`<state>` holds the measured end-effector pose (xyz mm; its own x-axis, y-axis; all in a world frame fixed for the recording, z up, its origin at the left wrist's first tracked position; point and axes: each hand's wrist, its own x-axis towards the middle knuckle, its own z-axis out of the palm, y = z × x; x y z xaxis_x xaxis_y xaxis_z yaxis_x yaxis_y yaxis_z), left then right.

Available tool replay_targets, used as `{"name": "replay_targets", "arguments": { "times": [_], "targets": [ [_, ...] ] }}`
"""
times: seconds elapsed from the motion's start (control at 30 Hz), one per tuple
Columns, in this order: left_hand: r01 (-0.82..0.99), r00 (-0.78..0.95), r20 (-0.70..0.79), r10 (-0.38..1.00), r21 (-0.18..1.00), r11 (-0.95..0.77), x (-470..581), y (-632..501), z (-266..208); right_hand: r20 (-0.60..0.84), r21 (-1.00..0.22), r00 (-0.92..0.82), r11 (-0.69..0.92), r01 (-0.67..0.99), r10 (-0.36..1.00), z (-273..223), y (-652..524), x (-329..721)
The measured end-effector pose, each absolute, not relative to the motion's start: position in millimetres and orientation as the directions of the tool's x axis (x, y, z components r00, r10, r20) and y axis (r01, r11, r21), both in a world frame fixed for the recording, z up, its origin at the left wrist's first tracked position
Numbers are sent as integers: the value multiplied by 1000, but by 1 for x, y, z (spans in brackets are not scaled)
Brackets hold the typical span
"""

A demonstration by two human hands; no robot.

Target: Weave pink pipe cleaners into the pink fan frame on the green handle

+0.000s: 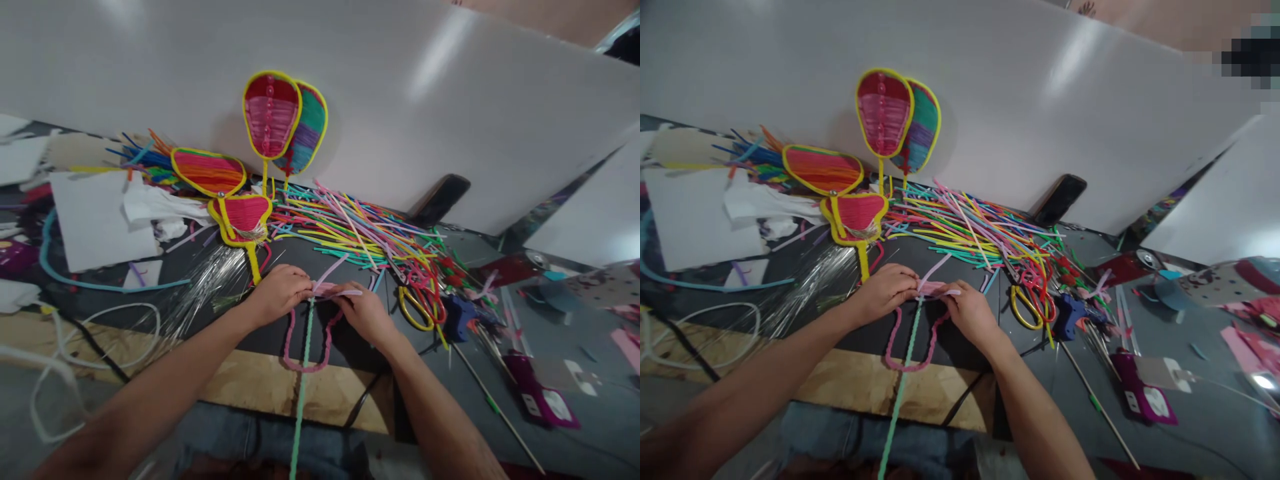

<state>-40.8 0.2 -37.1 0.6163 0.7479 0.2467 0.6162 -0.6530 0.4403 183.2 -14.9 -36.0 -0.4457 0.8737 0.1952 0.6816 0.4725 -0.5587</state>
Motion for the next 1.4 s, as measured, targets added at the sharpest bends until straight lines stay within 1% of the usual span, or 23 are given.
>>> {"name": "replay_targets", "arguments": {
  "times": [0.07,0.17,0.23,0.3,0.37,0.47,0.53,0.7,0.8,0.9,1.17,1.3,1.4],
  "targets": [
    [620,611,244,754,444,-646,-40,0,-37,169,-526,-460,474,706,872,-30,-12,182],
    [643,591,232,773,443,-625,-38,-1,-36,86,-473,-503,480,739,860,-20,-8,176],
    [668,565,231,793,437,-603,-37,-2,-36,36,-457,-479,441,773,877,-18,-7,170],
    [681,547,229,805,437,-587,-36,-3,-36,25,-459,-420,384,801,907,-22,-8,164],
    [674,548,227,805,450,-586,-36,-3,-36,63,-473,-408,387,792,911,-30,-10,161],
    [642,568,232,790,476,-601,-37,-3,-35,161,-492,-465,479,727,871,-41,-13,161],
    [627,572,234,786,492,-604,-38,-2,-34,200,-484,-483,515,707,852,-45,-13,163],
    [635,540,210,815,533,-559,-38,0,-34,203,-481,-452,490,727,869,-43,-14,164],
    [660,517,196,833,528,-534,-36,0,-32,206,-458,-442,485,744,873,-41,-15,163],
    [663,526,209,824,506,-552,-36,0,-33,246,-431,-452,515,741,857,-40,-16,161],
    [660,566,247,787,436,-612,-35,1,-37,358,-538,-449,574,618,819,-45,-16,159],
    [659,576,260,775,413,-628,-34,-1,-33,383,-615,-401,554,561,832,-50,-16,157],
    [660,577,282,766,392,-641,-33,-2,-32,399,-639,-381,551,537,834,-50,-16,156]
  ]
}}
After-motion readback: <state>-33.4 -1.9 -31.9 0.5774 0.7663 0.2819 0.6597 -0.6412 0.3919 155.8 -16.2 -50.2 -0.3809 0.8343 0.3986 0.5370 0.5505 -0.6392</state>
